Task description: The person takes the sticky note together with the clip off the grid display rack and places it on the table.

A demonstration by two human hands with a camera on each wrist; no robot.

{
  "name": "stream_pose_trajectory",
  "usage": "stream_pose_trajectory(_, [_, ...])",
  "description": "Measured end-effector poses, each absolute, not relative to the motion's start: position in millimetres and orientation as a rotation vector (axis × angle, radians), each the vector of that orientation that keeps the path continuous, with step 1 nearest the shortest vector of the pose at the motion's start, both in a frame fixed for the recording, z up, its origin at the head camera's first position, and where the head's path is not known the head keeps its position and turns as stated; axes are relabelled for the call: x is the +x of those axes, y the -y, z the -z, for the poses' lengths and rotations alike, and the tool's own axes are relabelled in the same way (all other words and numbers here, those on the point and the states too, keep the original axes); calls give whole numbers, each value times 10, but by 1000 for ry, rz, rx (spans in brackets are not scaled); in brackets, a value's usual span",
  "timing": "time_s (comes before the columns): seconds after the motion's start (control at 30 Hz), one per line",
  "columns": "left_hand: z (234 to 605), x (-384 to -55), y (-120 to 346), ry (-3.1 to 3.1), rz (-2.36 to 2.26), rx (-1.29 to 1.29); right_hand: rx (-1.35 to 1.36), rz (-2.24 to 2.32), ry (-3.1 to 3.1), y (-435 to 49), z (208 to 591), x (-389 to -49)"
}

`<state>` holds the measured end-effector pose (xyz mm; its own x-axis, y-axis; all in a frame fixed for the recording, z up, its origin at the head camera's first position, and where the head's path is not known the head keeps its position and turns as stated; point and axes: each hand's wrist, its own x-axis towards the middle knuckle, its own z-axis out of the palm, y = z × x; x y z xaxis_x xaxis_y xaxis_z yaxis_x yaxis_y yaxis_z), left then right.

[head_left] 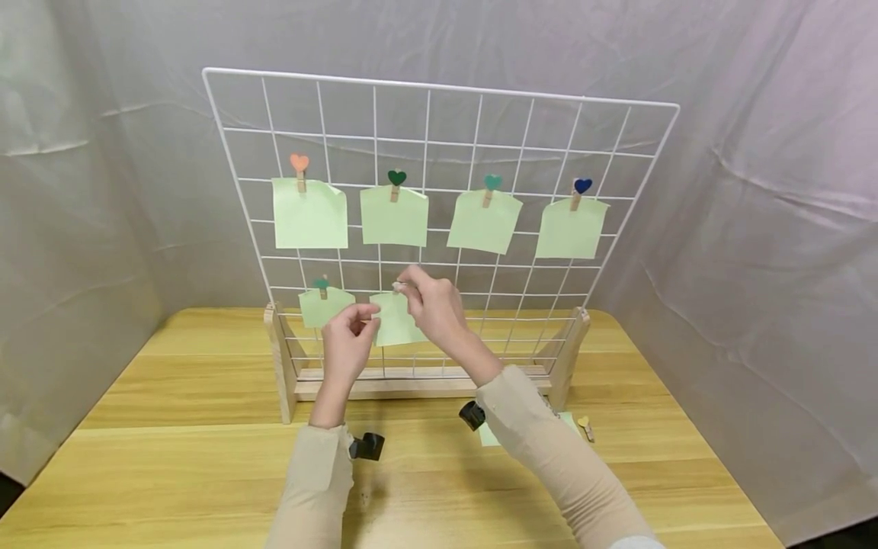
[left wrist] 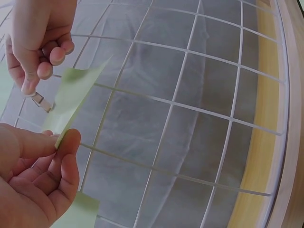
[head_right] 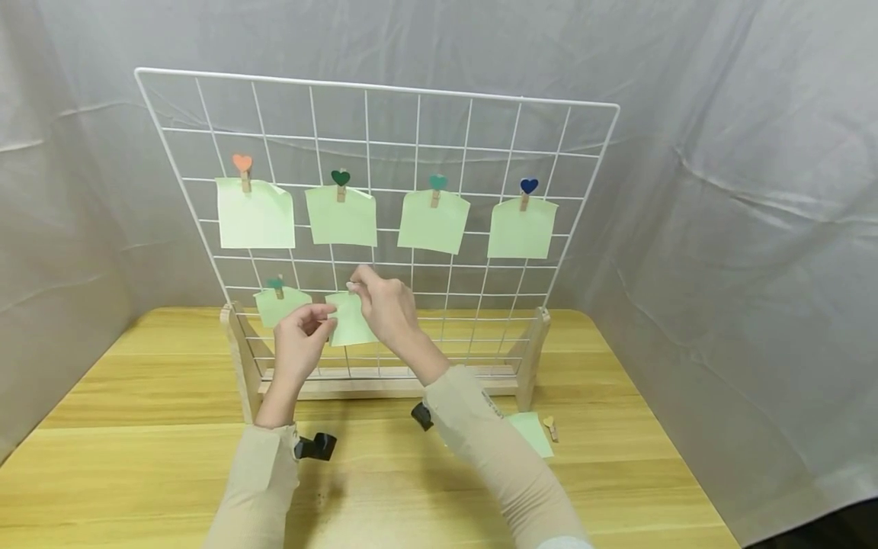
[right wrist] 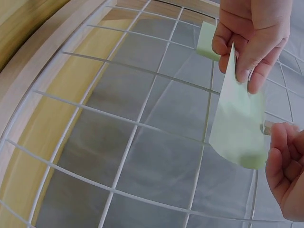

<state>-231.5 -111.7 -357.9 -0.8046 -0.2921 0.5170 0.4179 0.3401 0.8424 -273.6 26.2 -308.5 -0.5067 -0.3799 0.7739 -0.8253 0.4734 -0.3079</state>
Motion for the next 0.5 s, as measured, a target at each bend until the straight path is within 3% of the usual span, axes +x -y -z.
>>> stream_pose_trajectory(0.5, [3632,-2245,1124,1996,1526,-121,991,-1003,2084,-316,3023,-2670])
